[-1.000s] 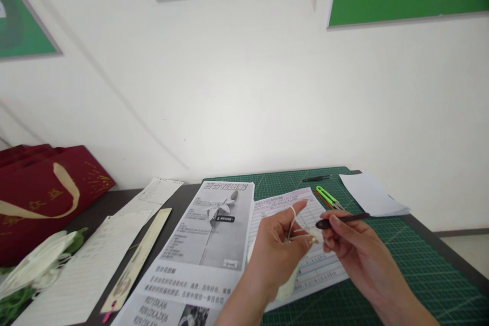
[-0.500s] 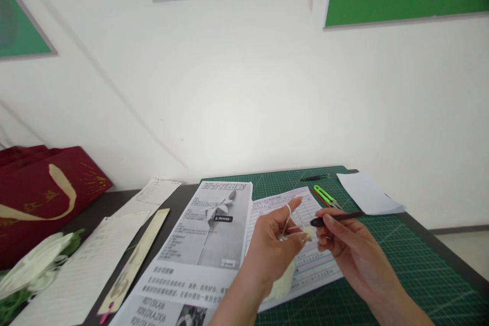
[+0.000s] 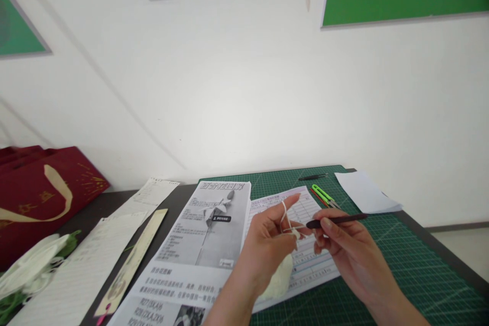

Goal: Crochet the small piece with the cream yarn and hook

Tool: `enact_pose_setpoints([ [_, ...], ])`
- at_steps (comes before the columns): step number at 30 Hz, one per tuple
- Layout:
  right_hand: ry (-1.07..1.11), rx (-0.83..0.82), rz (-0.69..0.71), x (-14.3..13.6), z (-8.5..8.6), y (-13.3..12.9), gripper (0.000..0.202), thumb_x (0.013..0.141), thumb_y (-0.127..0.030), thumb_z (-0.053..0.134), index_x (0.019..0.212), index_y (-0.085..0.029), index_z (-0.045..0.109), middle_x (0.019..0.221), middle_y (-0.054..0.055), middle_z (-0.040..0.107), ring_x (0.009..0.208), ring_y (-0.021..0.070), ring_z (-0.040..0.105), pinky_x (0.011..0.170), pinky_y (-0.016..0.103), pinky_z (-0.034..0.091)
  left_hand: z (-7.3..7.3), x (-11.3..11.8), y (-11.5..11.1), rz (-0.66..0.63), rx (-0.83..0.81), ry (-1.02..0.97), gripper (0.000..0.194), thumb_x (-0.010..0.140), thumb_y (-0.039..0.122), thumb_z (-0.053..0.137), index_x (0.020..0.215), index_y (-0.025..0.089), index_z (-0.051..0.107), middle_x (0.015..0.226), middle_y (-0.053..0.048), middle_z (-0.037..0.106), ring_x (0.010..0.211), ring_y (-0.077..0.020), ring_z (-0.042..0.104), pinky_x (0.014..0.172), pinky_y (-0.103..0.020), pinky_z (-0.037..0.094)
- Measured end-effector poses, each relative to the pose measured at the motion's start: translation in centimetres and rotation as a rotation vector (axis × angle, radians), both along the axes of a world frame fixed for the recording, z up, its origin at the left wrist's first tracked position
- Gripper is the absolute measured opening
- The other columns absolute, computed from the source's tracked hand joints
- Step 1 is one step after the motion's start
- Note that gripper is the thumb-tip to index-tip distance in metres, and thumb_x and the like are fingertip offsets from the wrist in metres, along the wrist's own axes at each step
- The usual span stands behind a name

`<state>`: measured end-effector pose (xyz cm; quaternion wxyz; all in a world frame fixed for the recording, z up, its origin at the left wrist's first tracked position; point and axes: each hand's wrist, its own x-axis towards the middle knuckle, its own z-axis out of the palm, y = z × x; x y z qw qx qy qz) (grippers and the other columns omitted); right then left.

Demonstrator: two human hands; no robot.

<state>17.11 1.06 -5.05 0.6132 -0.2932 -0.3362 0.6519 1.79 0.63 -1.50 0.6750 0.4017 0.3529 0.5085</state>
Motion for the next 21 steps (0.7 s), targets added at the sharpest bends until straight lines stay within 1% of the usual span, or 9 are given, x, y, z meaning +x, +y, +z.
enact_pose_setpoints([
  [2,0.001,0.001,0.007,0.02,0.00,-0.03,0.015,0.069,-0.028,0.081,0.080,-0.018,0.076,0.057,0.000,0.066,0.049,0.0098,0.059,0.047,0.019,0.052,0.07,0.07,0.08,-0.003,0.013,-0.003,0.059,0.058,0.000,0.065,0.112,0.023,0.072,0.063,0.000,0.068,0.061,-0.0141,0.059,0.063,-0.027,0.039],
  [4,0.006,0.000,0.010,0.05,0.01,-0.04,0.015,0.069,-0.027,0.081,0.080,-0.018,0.076,0.057,0.000,0.067,0.048,0.0096,0.059,0.047,0.019,0.051,0.10,0.10,0.13,-0.014,0.029,-0.008,0.060,0.059,-0.001,0.065,0.114,0.022,0.071,0.064,0.000,0.069,0.059,-0.0124,0.056,0.062,-0.026,0.038],
  [8,0.032,-0.019,0.018,0.05,0.13,-0.02,0.016,0.069,-0.027,0.081,0.079,-0.017,0.076,0.057,0.000,0.067,0.047,0.0097,0.060,0.047,0.018,0.052,0.17,0.02,0.08,-0.034,0.044,-0.020,0.059,0.061,0.000,0.069,0.116,0.021,0.069,0.068,0.000,0.069,0.062,-0.0126,0.056,0.063,-0.026,0.038],
  [13,0.075,-0.046,0.020,-0.06,0.15,0.05,0.015,0.069,-0.025,0.081,0.080,-0.016,0.076,0.060,0.002,0.070,0.051,0.0093,0.061,0.050,0.017,0.054,0.27,-0.13,-0.03,-0.032,0.051,-0.051,0.053,0.065,0.009,0.077,0.116,0.023,0.069,0.068,0.000,0.068,0.064,-0.0127,0.056,0.068,-0.028,0.040],
  [17,0.128,-0.083,0.025,0.00,-0.03,0.24,0.015,0.069,-0.025,0.081,0.081,-0.018,0.076,0.062,0.002,0.070,0.052,0.0099,0.062,0.049,0.017,0.055,-0.11,-0.15,0.02,-0.044,0.073,-0.074,0.054,0.066,0.012,0.079,0.118,0.023,0.067,0.072,0.000,0.067,0.068,-0.0132,0.057,0.070,-0.028,0.040],
  [21,0.167,-0.109,0.041,0.10,-0.08,0.38,0.016,0.067,-0.024,0.082,0.080,-0.018,0.076,0.062,0.001,0.070,0.052,0.0089,0.061,0.050,0.016,0.055,-0.55,-0.14,0.23,-0.075,0.102,-0.102,0.054,0.070,0.010,0.076,0.122,0.023,0.065,0.077,-0.002,0.069,0.073,-0.0149,0.059,0.074,-0.029,0.041],
])
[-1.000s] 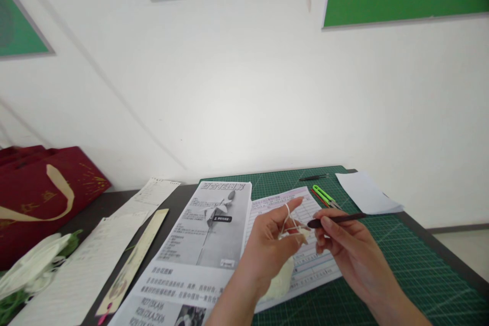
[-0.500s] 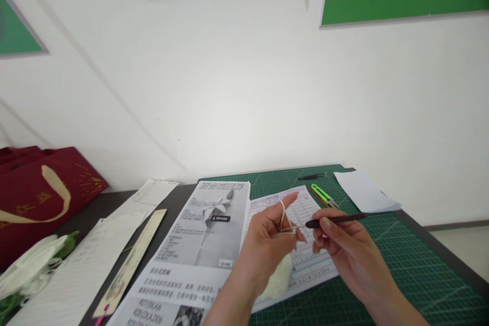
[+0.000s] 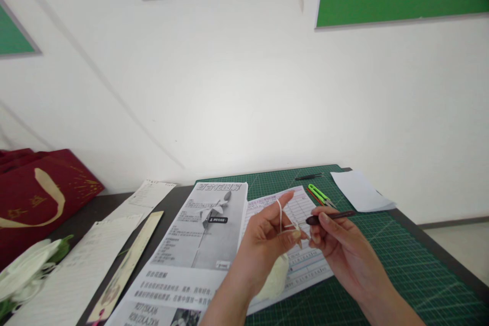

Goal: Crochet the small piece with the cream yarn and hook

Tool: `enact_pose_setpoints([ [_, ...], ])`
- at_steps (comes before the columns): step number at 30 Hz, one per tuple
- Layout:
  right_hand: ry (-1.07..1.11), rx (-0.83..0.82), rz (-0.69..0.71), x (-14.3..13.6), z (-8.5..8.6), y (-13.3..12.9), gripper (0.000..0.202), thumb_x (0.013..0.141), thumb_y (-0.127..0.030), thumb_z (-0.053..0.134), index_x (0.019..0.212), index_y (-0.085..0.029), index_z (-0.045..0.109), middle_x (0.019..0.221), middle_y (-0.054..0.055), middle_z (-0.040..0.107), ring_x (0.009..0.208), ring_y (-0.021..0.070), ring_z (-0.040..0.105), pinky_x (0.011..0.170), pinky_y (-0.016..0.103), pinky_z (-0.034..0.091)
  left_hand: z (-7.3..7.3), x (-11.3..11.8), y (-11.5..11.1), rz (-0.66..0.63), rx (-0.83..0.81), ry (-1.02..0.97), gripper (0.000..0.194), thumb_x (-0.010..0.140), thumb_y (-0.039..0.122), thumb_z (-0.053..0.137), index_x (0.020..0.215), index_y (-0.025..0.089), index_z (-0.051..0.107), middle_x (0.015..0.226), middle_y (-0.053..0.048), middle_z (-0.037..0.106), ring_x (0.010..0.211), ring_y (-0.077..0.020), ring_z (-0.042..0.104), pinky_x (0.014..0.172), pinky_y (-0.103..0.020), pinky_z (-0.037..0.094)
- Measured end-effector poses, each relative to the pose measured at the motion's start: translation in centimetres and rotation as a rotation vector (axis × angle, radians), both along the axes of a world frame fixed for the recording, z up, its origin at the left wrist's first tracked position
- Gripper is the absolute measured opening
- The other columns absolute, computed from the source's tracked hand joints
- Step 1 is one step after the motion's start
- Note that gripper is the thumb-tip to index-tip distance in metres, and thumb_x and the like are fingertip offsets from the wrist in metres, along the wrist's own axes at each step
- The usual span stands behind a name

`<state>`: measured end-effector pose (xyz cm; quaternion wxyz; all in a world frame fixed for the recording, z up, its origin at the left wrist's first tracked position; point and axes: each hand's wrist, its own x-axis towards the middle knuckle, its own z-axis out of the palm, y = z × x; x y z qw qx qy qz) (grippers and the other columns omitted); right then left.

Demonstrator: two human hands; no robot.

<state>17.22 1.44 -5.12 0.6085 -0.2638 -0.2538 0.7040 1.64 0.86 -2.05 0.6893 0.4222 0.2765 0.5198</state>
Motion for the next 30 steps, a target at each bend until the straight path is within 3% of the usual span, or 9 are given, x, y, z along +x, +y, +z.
enact_pose_setpoints([
  [20,0.034,0.051,0.003,-0.26,0.61,-0.41,0.013,0.071,-0.020,0.080,0.082,-0.017,0.075,0.066,0.002,0.074,0.055,0.0077,0.065,0.054,0.014,0.056,0.14,-0.31,0.00,-0.037,0.070,-0.020,0.054,0.073,0.012,0.075,0.123,0.028,0.064,0.089,-0.004,0.071,0.078,-0.0157,0.062,0.076,-0.029,0.044],
  [30,0.093,0.065,0.016,-0.36,0.77,-0.29,0.015,0.068,-0.020,0.082,0.080,-0.014,0.074,0.060,0.003,0.074,0.050,0.0087,0.067,0.051,0.015,0.057,-0.13,-0.76,0.21,-0.089,0.167,-0.020,0.051,0.080,0.013,0.070,0.127,0.031,0.060,0.083,-0.001,0.071,0.075,-0.0116,0.059,0.072,-0.023,0.043],
])
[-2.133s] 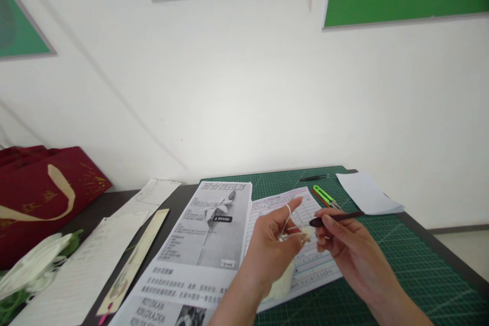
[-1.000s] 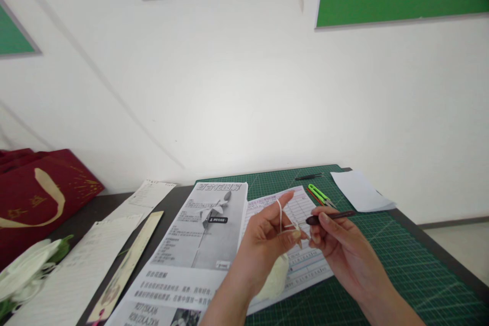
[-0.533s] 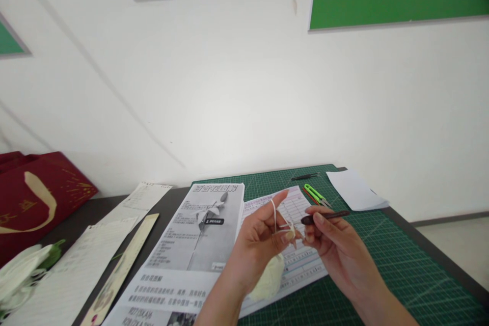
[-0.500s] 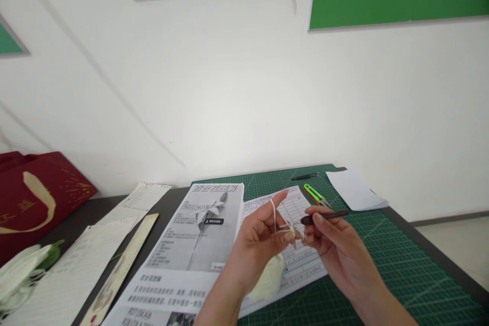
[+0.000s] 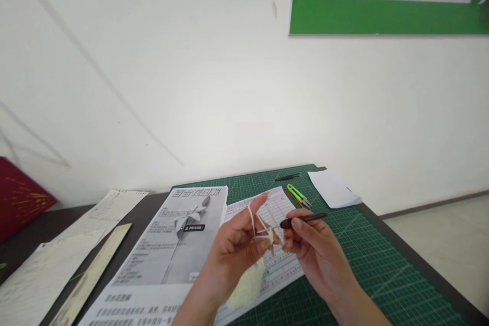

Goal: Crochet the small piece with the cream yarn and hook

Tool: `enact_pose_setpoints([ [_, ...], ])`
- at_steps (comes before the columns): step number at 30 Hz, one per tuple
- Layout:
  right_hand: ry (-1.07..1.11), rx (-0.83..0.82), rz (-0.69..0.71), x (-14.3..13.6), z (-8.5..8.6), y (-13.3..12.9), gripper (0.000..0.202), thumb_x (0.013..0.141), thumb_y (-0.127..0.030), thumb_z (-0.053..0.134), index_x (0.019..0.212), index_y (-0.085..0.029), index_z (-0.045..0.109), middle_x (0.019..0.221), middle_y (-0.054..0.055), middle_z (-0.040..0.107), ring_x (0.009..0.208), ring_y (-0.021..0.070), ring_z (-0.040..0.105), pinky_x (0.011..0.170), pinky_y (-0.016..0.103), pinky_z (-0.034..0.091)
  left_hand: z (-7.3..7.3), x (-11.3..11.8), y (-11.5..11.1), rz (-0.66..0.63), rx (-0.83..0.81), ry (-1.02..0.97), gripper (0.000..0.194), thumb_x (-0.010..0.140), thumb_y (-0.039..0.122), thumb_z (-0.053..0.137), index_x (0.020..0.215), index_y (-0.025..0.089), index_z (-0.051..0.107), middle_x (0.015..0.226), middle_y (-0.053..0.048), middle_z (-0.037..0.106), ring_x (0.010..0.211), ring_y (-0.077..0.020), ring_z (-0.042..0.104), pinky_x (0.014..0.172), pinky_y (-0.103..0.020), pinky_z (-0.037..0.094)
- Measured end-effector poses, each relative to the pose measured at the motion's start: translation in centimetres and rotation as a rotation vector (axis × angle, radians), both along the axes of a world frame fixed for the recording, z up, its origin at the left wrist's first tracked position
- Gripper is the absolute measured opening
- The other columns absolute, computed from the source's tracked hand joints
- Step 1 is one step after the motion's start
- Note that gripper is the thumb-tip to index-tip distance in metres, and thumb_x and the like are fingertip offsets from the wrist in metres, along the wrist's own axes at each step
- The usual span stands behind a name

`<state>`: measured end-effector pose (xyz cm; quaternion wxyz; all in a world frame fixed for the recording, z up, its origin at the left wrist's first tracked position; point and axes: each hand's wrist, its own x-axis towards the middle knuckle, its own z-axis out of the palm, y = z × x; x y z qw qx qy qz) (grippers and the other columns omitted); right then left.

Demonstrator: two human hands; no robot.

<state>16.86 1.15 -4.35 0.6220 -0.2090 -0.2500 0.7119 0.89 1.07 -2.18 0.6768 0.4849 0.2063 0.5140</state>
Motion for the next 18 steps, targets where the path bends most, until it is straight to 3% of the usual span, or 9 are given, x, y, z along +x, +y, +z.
enact_pose_setpoints([
  [18,-0.008,0.111,0.006,0.25,0.33,-0.37,0.010,0.077,-0.023,0.075,0.083,-0.015,0.073,0.064,0.003,0.073,0.052,0.0088,0.067,0.053,0.016,0.057,0.24,0.28,-0.36,0.029,0.073,0.007,0.053,0.079,0.013,0.069,0.128,0.031,0.060,0.081,-0.002,0.070,0.072,-0.0127,0.058,0.069,-0.024,0.043],
])
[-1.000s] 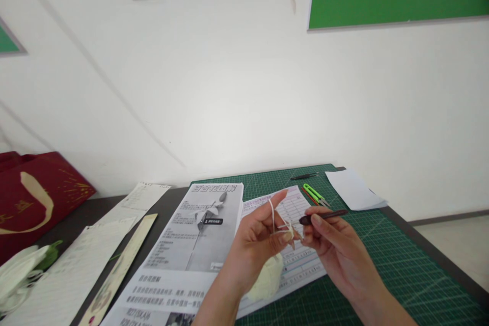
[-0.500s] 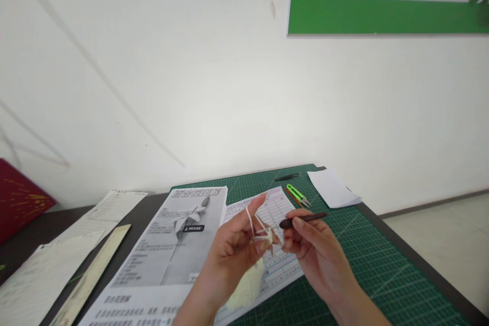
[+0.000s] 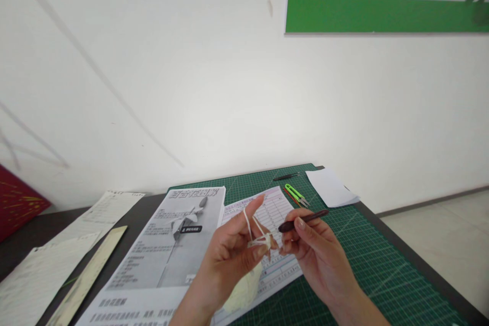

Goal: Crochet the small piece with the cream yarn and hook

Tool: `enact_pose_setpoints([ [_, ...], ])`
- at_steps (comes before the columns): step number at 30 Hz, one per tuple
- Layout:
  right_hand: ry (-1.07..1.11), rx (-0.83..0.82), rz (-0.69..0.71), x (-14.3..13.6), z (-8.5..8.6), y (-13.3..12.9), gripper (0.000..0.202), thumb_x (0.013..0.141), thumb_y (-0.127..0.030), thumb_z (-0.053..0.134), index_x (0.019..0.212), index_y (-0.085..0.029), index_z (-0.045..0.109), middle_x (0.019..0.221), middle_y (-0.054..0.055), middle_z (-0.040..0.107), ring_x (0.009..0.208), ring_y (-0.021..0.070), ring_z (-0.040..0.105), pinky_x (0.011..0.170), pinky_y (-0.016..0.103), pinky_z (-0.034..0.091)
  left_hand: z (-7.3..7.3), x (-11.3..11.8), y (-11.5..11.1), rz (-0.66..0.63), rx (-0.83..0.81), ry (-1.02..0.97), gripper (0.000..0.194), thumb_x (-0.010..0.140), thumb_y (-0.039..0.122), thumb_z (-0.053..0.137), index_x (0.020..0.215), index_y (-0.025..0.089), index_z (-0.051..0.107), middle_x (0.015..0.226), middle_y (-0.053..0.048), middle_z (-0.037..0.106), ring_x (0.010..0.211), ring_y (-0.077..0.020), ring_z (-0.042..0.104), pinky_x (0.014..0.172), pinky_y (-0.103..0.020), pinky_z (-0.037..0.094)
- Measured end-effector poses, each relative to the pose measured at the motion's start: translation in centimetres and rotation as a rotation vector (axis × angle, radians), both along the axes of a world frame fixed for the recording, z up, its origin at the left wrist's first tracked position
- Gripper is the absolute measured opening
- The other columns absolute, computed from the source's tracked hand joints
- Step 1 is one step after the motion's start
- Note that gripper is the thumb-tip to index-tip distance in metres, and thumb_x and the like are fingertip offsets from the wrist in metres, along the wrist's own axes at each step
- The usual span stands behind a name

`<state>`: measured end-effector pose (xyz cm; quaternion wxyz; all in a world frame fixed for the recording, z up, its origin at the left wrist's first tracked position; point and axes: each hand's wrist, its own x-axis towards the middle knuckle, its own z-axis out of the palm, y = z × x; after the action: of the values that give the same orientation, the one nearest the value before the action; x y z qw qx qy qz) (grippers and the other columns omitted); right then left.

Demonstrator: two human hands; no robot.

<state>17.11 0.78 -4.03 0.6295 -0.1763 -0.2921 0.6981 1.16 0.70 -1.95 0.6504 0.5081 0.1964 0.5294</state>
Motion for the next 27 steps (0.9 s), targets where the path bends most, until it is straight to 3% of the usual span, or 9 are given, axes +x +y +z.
enact_pose_setpoints([
  [5,-0.079,0.033,-0.089,0.0,-0.2,-0.1,0.009,0.077,-0.023,0.075,0.084,-0.017,0.074,0.066,0.002,0.075,0.055,0.0098,0.069,0.055,0.016,0.058,-0.4,-0.1,0.1,0.051,0.057,0.074,0.053,0.081,0.012,0.068,0.128,0.035,0.058,0.082,-0.001,0.069,0.074,-0.0123,0.057,0.068,-0.022,0.042],
  [12,-0.314,0.265,-0.362,-0.1,-0.9,-0.5,0.010,0.083,-0.021,0.068,0.091,-0.023,0.073,0.078,0.001,0.076,0.066,0.0119,0.071,0.064,0.020,0.059,-0.3,0.8,-0.3,0.345,0.029,0.156,0.050,0.077,0.018,0.073,0.122,0.037,0.063,0.077,0.000,0.064,0.076,-0.0137,0.058,0.070,-0.022,0.044],
  [18,-0.517,0.450,-0.540,-0.3,-0.9,-1.6,0.019,0.085,-0.012,0.063,0.096,-0.023,0.072,0.078,0.002,0.075,0.070,0.0129,0.070,0.067,0.022,0.057,-1.4,1.1,0.0,0.380,0.001,0.118,0.057,0.078,0.019,0.072,0.129,0.039,0.056,0.075,0.002,0.059,0.076,-0.0137,0.058,0.073,-0.025,0.046],
  [21,-0.423,0.354,-0.492,-0.3,-1.0,-1.3,0.014,0.084,-0.016,0.065,0.094,-0.022,0.073,0.078,0.002,0.075,0.067,0.0127,0.070,0.065,0.022,0.058,-1.3,0.9,0.0,0.326,-0.025,0.088,0.056,0.077,0.018,0.072,0.128,0.036,0.058,0.076,0.001,0.061,0.076,-0.0138,0.058,0.074,-0.025,0.046],
  [27,-0.078,-0.033,-0.130,-0.3,0.0,-0.2,0.013,0.075,-0.027,0.077,0.082,-0.016,0.073,0.062,0.001,0.072,0.051,0.0089,0.065,0.052,0.018,0.057,0.5,1.0,-0.6,0.113,-0.146,-0.059,0.055,0.076,0.015,0.072,0.125,0.037,0.061,0.075,0.001,0.066,0.071,-0.0123,0.058,0.068,-0.022,0.044],
])
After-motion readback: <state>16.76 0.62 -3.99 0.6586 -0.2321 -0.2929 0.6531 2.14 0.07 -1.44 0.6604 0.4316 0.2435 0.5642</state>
